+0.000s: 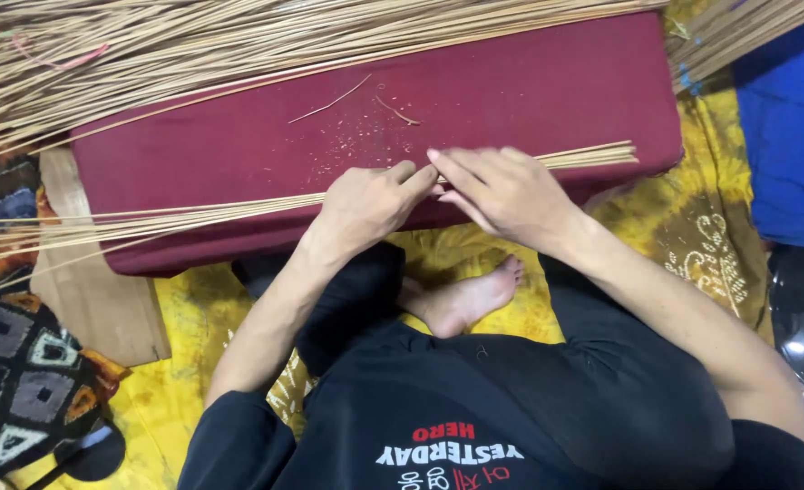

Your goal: Arranging and aligning thin wooden sticks into a neat bundle on a flat surface.

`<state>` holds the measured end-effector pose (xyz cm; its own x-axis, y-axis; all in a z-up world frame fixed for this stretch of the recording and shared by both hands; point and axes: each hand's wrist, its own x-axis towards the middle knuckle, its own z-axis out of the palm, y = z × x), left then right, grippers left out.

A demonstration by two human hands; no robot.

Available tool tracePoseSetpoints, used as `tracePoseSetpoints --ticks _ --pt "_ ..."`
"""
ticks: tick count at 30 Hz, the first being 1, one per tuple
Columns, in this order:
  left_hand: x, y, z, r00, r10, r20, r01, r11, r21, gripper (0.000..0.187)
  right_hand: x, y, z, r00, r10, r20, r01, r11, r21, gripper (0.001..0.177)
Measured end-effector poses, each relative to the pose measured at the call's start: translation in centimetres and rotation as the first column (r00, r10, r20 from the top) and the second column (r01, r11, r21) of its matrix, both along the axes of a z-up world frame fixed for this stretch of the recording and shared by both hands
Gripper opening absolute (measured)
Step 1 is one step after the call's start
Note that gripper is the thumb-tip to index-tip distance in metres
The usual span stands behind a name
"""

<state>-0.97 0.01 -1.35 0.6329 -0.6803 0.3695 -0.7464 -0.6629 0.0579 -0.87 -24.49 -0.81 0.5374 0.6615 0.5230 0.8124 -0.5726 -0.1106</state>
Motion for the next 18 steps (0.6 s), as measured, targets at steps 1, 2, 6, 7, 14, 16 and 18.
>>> tracePoseSetpoints --ticks 1,2,6,7,14,16,18 --pt "-0.1 0.3 -0.1 1.0 0.0 0.023 0.0 1.0 -0.004 0.019 0.0 0.0 -0.8 0.998 -0.02 0.063 0.026 0.995 -0.099 0.043" --pt "-0.3 0.6 -0.2 0.999 -0.001 0.046 0.001 1.0 -0.008 0.02 0.0 0.1 -1.5 0.991 -0.035 0.128 0.059 0.979 -0.196 0.038" --pt "-0.7 2.5 0.2 0.998 0.02 0.065 -0.018 0.999 -0.031 0.019 0.5 0.1 -1.5 0.982 -0.015 0.186 0.064 0.963 -0.261 0.04" --pt "-0.5 3.5 -0.3 0.998 0.054 0.04 -0.052 0.998 -0.047 0.019 0.8 -0.2 -1.4 0.988 -0.016 0.157 0.059 0.96 -0.273 0.041" --pt "-1.9 6.8 -1.0 0.981 0.178 -0.08 -0.182 0.982 -0.045 0.02 1.3 0.1 -2.1 0.998 -0.031 0.056 0.045 0.962 -0.268 0.044" --pt "-2.1 8.6 -0.9 0.971 0.212 -0.108 -0.219 0.975 -0.049 0.022 1.6 -0.3 -2.0 0.998 -0.043 0.054 0.057 0.959 -0.278 0.044" --pt "-2.3 9.6 -0.7 0.96 0.247 -0.134 -0.256 0.965 -0.05 0.024 1.9 -0.7 -2.2 0.997 -0.055 0.053 0.068 0.956 -0.284 0.044"
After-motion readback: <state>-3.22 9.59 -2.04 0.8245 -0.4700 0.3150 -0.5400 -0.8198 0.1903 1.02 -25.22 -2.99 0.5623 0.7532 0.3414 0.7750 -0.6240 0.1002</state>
